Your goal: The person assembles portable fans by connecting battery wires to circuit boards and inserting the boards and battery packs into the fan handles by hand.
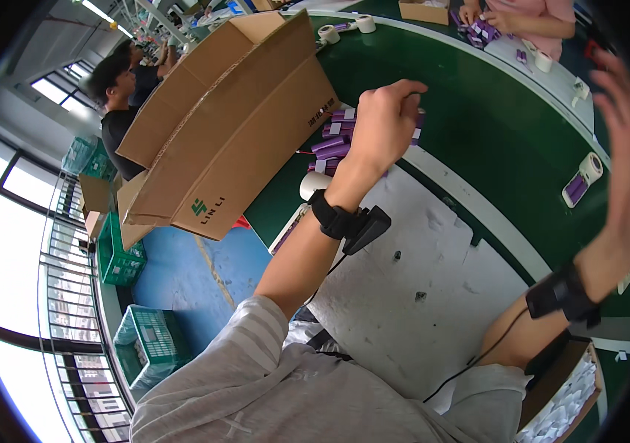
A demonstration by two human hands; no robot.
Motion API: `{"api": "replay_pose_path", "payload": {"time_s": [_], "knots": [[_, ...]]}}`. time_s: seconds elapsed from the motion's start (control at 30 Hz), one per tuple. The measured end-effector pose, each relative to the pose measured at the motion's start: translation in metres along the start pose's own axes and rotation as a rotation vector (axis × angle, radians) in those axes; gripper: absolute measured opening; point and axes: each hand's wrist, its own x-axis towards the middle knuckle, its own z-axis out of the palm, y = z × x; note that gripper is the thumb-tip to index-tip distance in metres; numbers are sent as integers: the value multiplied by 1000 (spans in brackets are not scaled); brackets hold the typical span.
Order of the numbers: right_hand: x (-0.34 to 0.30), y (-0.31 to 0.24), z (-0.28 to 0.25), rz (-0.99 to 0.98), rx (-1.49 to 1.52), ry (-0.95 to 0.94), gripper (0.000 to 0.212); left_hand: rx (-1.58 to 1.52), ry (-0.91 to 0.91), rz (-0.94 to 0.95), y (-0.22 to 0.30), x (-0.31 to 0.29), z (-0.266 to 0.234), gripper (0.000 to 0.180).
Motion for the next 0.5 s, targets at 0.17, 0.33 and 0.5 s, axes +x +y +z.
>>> {"api": "replay_pose_path", "payload": {"time_s": [0.17,0.33,0.5], "knots": [[-17,49,122,92,-268,-638,50,-207,17,60,45,-7,-40,22],[-22,84,159,310,24,-848,19,-72,22,170,52,-37,-76,32],[-17,82,157,351,106,-809,10,1072,526,112,24,-77,-202,47]]}}
